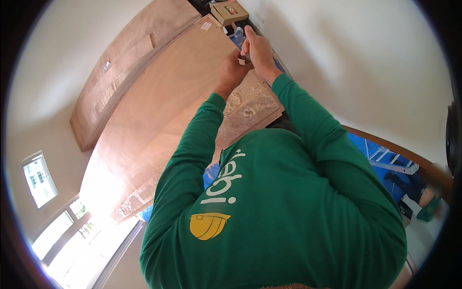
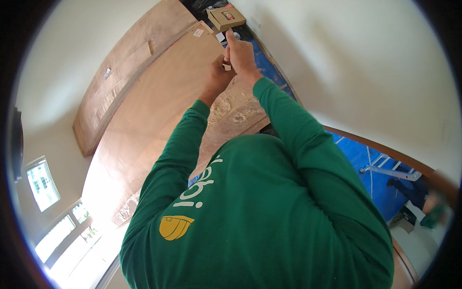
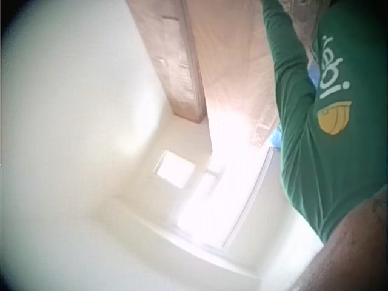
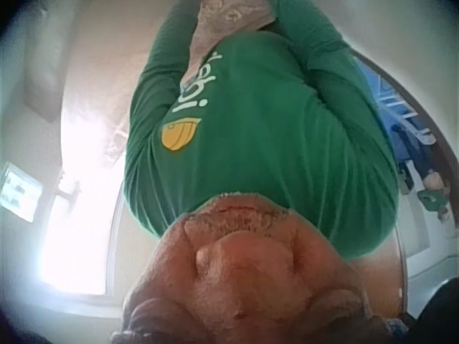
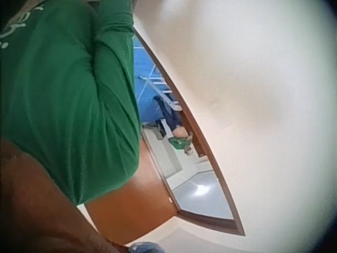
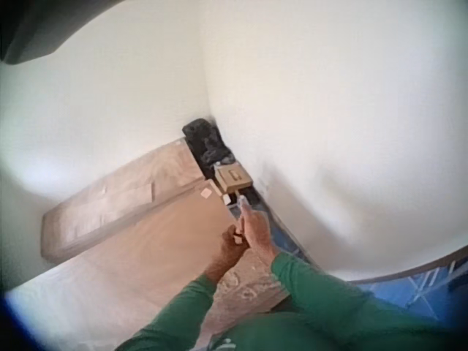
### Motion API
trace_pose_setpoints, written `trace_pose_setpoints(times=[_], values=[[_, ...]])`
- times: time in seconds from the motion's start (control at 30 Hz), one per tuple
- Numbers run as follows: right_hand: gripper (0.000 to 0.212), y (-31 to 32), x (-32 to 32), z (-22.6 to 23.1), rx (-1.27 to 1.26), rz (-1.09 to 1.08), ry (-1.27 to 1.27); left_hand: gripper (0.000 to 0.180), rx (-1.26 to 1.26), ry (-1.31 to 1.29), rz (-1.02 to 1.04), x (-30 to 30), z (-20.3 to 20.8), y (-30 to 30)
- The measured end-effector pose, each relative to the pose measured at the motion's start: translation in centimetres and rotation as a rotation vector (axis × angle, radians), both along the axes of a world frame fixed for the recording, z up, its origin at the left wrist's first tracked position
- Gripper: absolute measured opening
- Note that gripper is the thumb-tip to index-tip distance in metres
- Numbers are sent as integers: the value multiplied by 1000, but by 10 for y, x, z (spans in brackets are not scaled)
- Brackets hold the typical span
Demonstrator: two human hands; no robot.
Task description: The person uses a screwdriver to fasten screws into a large wooden panel laid on a blue protective sheet. They repeatedly drive screws along the edges of the panel, moving around the room to access different sections.
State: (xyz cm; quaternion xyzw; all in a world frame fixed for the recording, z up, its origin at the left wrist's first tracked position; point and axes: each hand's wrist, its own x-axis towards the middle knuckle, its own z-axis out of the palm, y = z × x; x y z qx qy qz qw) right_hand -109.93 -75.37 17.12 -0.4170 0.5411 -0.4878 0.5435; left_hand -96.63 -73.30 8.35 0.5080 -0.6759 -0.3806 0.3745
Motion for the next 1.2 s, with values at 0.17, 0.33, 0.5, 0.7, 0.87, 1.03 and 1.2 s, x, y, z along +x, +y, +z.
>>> trace_pose_setpoints(times=[0.17,0.33,0.5,0.7,0.87,1.03,1.2], values=[[68,-13,-8,7,-40,155,268,36,-28,23,120,-9,-1,-14],[61,-4,26,-20,-268,-145,308,36,-185,-67,58,-2,-3,-11],[58,3,-26,-17,28,-9,-81,44,199,23,-315,12,9,-9],[60,5,-25,-3,-96,-89,36,38,249,-41,-354,2,11,-31],[64,3,-11,-9,-215,-169,297,32,0,187,-149,-12,2,-19],[65,-4,-31,16,47,40,103,41,73,2,-33,-20,3,-19],[74,6,-11,19,4,-10,239,41,-45,100,-49,-22,3,-19]])
